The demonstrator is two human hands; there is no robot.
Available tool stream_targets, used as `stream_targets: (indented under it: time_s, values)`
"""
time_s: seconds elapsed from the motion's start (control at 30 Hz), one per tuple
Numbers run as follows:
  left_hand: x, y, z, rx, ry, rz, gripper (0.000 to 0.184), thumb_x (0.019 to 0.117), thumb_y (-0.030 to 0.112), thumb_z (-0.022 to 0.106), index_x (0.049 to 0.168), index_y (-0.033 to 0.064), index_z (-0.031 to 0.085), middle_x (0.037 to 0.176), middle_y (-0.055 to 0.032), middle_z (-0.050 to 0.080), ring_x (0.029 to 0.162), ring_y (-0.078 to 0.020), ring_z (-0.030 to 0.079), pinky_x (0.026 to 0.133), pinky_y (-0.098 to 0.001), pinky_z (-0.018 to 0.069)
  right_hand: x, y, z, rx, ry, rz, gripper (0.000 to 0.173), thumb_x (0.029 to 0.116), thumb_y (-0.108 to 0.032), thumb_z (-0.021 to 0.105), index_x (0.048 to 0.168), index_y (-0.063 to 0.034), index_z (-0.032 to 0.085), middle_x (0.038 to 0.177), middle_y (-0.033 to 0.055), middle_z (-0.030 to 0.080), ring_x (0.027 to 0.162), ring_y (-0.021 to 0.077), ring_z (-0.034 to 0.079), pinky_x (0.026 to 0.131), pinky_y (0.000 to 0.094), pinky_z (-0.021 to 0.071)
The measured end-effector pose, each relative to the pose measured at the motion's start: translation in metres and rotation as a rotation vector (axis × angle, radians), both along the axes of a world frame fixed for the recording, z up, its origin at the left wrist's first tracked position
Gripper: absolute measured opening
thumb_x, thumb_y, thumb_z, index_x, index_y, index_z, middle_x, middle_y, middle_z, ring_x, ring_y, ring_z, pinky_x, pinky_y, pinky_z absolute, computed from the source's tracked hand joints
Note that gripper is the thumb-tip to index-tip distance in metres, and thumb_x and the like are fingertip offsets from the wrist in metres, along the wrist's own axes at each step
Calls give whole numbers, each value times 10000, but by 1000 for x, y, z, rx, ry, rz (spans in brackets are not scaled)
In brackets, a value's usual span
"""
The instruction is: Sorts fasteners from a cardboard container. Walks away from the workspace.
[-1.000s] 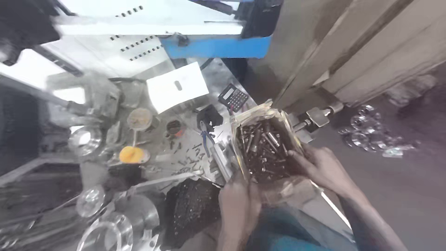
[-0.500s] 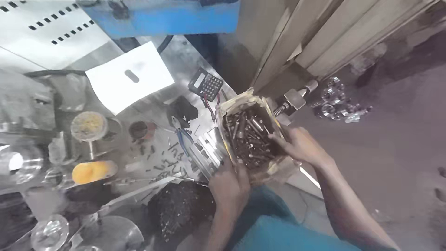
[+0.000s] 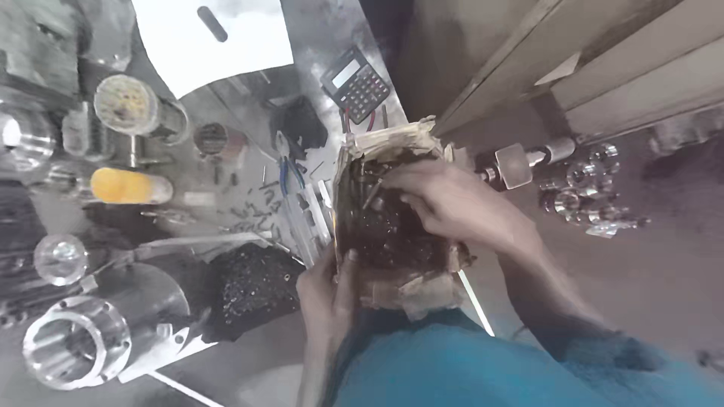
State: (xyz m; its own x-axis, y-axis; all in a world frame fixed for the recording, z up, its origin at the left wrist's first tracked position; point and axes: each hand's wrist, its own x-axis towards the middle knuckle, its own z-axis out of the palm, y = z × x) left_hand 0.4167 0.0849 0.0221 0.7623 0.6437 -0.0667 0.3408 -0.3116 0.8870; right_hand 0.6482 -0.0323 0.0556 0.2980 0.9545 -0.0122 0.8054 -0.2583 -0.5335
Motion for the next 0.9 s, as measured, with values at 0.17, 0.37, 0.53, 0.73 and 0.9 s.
stream_targets:
  time_s: [0.17,0.37,0.53,0.73,0.9]
  values:
    - [2,0,-2,23,-2,-3,348,1041,366,496,1080,110,729,775,58,706,677,-23,663,635,-295,589,9,17,-28,-173,-137,11,427,852,-165,684,1274,-98,678,1275,156,672,1219,393,612,968,608,502]
    - [3,0,-3,6,5,32,346,1034,363,491,1131,126,724,768,58,713,651,-42,675,592,-316,598,1,22,-21,-345,-180,43,816,774,-559,778,1439,-141,558,1380,231,553,1226,464,557,948,658,460]
    - [2,-8,-5,-39,-23,123,329,1043,343,494,1128,128,728,799,42,729,667,-62,691,598,-334,609,-10,22,-28,-308,-255,37,858,752,-671,756,1390,-122,587,1340,245,586,1201,482,575,944,675,456]
    - [8,-16,-7,-6,-68,218,317,1032,318,492,1072,111,729,772,52,716,658,-41,680,591,-307,598,-12,18,-23,-364,-216,230,753,731,-550,799,1390,-230,623,1348,189,625,1201,408,611,1013,652,410]
    - [12,-18,-9,7,-161,248,290,1037,263,507,1065,78,728,801,59,721,688,-10,678,624,-252,599,-23,3,-20,-244,-152,408,757,564,-350,873,1291,-228,700,1151,150,687,1117,411,610,947,624,463]
